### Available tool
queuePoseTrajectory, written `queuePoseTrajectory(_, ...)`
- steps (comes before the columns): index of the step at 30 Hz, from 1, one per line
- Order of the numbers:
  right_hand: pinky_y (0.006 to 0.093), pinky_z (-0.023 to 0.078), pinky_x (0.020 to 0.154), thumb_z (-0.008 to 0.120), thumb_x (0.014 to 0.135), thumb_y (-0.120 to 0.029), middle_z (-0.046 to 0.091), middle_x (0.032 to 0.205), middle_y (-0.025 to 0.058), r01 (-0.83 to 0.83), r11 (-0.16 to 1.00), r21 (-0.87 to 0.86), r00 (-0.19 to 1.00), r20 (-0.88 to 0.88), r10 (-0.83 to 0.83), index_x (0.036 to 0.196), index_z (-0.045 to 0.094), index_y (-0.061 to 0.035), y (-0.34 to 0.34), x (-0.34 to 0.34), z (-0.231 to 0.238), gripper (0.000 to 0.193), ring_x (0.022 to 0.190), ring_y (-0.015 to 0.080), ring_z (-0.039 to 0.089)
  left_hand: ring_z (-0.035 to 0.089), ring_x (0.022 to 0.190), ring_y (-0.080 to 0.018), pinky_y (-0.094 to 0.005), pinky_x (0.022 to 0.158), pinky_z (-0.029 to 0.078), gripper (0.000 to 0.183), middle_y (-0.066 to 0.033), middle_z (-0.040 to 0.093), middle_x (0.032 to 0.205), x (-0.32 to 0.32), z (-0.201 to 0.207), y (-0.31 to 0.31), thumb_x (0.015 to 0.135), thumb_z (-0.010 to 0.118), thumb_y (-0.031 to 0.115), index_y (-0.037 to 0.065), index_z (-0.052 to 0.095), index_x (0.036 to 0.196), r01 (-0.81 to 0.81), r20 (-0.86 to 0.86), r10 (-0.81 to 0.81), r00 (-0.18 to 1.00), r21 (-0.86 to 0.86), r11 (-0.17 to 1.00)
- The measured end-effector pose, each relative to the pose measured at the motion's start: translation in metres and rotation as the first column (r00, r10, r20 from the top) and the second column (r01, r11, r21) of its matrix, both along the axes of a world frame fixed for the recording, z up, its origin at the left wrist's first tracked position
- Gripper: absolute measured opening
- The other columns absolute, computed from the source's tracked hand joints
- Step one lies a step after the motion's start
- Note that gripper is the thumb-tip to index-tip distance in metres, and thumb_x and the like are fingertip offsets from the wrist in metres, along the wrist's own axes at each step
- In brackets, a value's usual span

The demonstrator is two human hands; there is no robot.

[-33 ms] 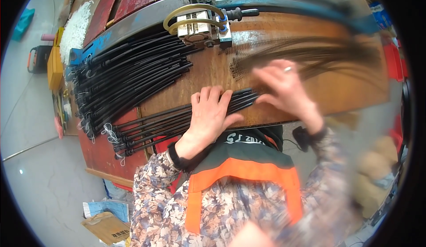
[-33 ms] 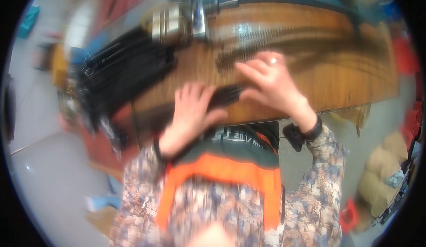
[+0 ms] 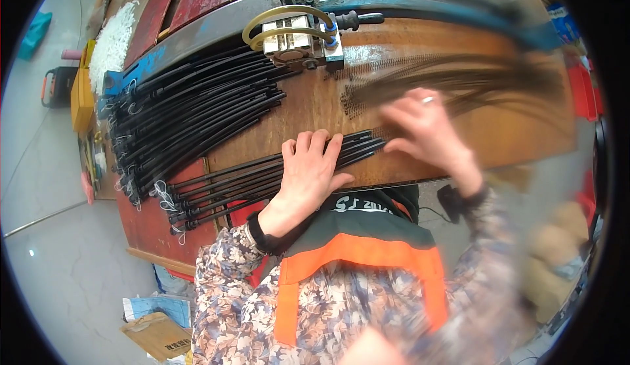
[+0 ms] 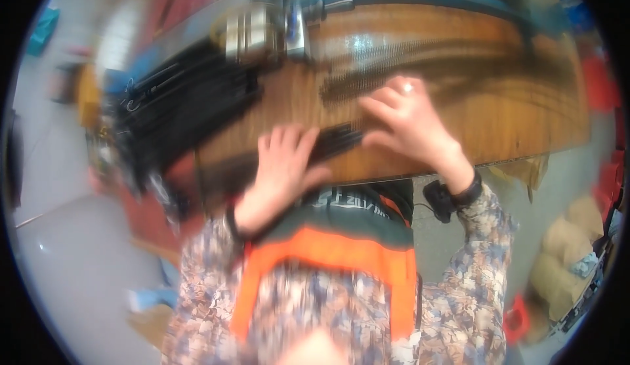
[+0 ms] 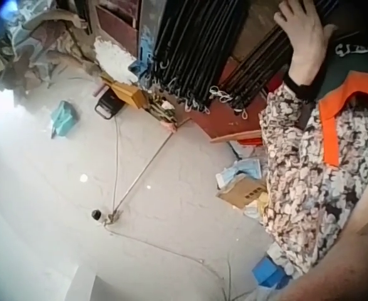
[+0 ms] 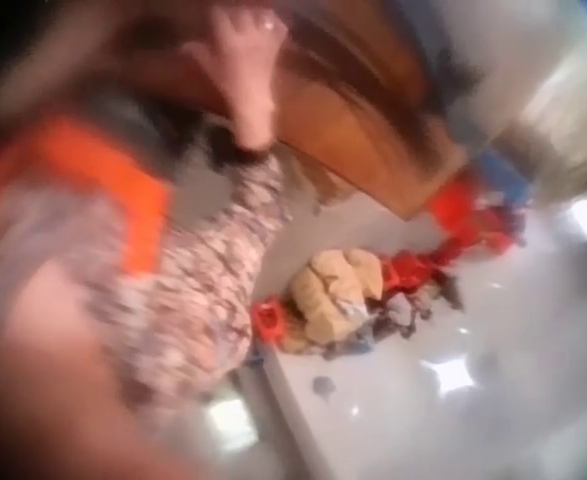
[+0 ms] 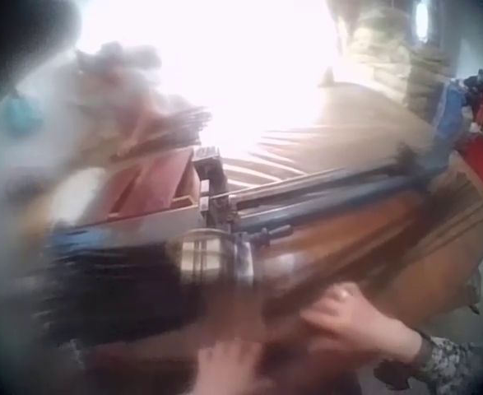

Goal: Manually feeding and processing thin metal rods through a fabrication machine on a workbench.

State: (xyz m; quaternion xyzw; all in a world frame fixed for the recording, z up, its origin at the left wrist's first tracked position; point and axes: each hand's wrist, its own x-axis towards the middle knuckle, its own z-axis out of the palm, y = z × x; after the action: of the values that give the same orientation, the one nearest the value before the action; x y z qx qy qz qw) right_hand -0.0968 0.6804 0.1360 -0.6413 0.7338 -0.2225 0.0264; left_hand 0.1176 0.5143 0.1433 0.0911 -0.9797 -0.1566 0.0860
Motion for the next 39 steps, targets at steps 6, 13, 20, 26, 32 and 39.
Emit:
queuePoseTrajectory(6,0.0465,0.045,0.091,0.089,0.058,-0.034,0.062,0.107,0.0081,-0.103,0.991,0.089,0.993,0.071,0.096,0.106,0.068,-0.0101,0.005,-0.006,0.001,0.057,0.107,0.0317,0.056,0.054,0.096,-0.0277,-0.0374,0.079,0.046,0.045,-0.0106,0.053,0.099,-0.001,-0.002,-0.004,0.074,0.081,0.031,0.004,0.059,0.102,0.095,0.162,-0.090,0.983,-0.023,0.995)
queuePoseTrajectory(13,0.0454,0.046,0.090,0.088,0.060,-0.027,0.062,0.103,0.0081,-0.086,0.995,0.052,0.996,0.035,0.084,0.096,0.067,-0.0101,0.011,-0.005,-0.009,0.045,0.103,0.0307,0.057,0.058,0.088,-0.0255,-0.0368,0.071,0.051,0.036,-0.0088,0.054,0.092,-0.007,-0.006,-0.004,0.075,0.079,0.025,0.005,0.056,0.094,0.128,0.191,-0.114,0.975,-0.059,0.990)
queuePoseTrajectory(20,0.0425,0.052,0.069,0.081,0.068,-0.011,0.065,0.080,0.0100,0.005,0.999,0.039,1.000,0.011,-0.006,0.082,0.064,-0.0091,0.019,-0.019,-0.012,0.022,0.080,0.0312,0.064,0.066,0.078,-0.0370,-0.0484,0.067,0.052,0.036,-0.0147,0.063,0.081,-0.002,0.004,-0.009,0.084,0.074,0.028,0.003,0.052,0.098,0.007,0.287,-0.065,0.956,0.199,0.980)
queuePoseTrajectory(26,0.0454,0.053,0.061,0.074,0.079,-0.010,0.065,0.070,0.0145,0.113,0.986,0.123,0.993,-0.001,-0.114,0.076,0.064,-0.0067,0.027,-0.028,-0.010,0.011,0.068,0.0353,0.066,0.068,0.076,-0.0408,-0.0515,0.065,0.052,0.014,-0.0202,0.067,0.078,-0.026,0.002,-0.008,0.092,0.057,0.013,0.002,0.050,0.099,0.161,0.260,-0.215,0.941,0.216,0.963)
queuePoseTrajectory(32,0.0400,0.058,0.066,0.075,0.074,-0.009,0.069,0.075,0.0115,0.065,0.981,0.184,0.997,-0.043,-0.058,0.101,0.067,-0.0114,0.014,-0.047,0.004,0.028,0.072,0.0310,0.070,0.070,0.068,-0.0395,-0.0495,0.059,0.056,0.012,-0.0205,0.068,0.073,-0.078,0.057,0.007,0.092,0.051,0.007,0.001,0.048,0.101,0.149,0.297,-0.179,0.938,0.119,0.982)
queuePoseTrajectory(39,0.0397,0.058,0.064,0.075,0.081,-0.022,0.069,0.079,0.0127,0.457,0.862,-0.218,0.889,0.074,-0.453,0.121,0.066,-0.0160,0.063,-0.147,-0.014,0.041,0.069,0.0316,0.069,0.072,0.066,-0.0294,-0.0387,0.056,0.058,0.019,-0.0134,0.070,0.074,-0.161,0.121,-0.028,0.092,0.054,0.004,0.003,0.055,0.112,0.284,0.337,-0.136,0.932,-0.444,0.850)
